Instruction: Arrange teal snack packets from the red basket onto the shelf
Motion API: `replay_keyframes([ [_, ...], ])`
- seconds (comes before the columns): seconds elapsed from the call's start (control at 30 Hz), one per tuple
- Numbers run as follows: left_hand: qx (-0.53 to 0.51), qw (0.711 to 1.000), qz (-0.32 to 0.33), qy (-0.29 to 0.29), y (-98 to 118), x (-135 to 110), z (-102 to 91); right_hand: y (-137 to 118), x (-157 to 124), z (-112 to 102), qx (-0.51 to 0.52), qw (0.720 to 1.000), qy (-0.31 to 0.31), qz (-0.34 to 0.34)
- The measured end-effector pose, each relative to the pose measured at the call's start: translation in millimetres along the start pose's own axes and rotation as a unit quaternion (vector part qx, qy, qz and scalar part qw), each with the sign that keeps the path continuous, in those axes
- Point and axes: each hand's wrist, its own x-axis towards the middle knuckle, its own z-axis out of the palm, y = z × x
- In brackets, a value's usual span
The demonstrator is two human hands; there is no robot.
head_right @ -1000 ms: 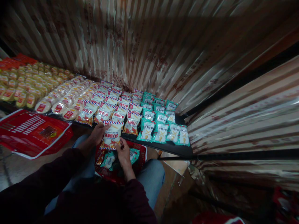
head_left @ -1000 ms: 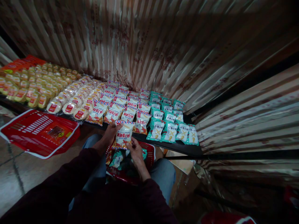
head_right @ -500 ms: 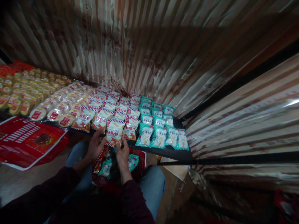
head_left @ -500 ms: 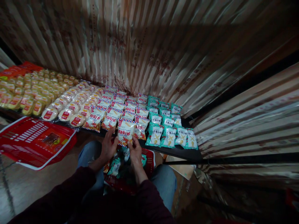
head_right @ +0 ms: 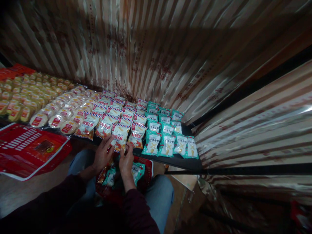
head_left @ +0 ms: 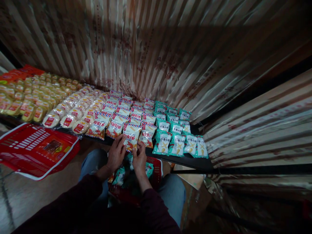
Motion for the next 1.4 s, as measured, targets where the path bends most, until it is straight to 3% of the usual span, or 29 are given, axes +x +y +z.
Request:
replay_keyframes([
  [0.1, 0.02, 1.0, 0.022, 0.01, 1, 1, 1.5, -4, 0, -2, -0.089, 0.996, 0.017, -0.014],
  [0.2, 0.04, 0.999, 0.03, 0.015, 0, 1, 3.1, -7, 2, -4, -0.163, 0.986, -0.003, -0.028],
  [0.43, 0.081, 0.995, 0.054, 0.001, -1, 1, 6.4, -5, 10, -9, -0.248, 0.967, -0.041, -0.044],
  [0.87, 0.128, 0.986, 0.106, 0.001, -1, 1, 13.2, 6, 8, -12, -0.276, 0.951, -0.02, -0.137],
  [1.07, 0.123, 0.987, 0.098, -0.006, -3, 0, 19.9, 8, 1, -25, -0.294, 0.934, 0.01, -0.203],
  [1.2, 0.121, 0.988, 0.094, -0.003, -1, 1, 24.0, 3, 12, -31, -0.305, 0.916, 0.056, -0.255],
  [1.4, 0.127, 0.988, 0.083, 0.013, -3, 1, 31.6, 8, 29, -29, -0.344, 0.904, 0.061, -0.246],
])
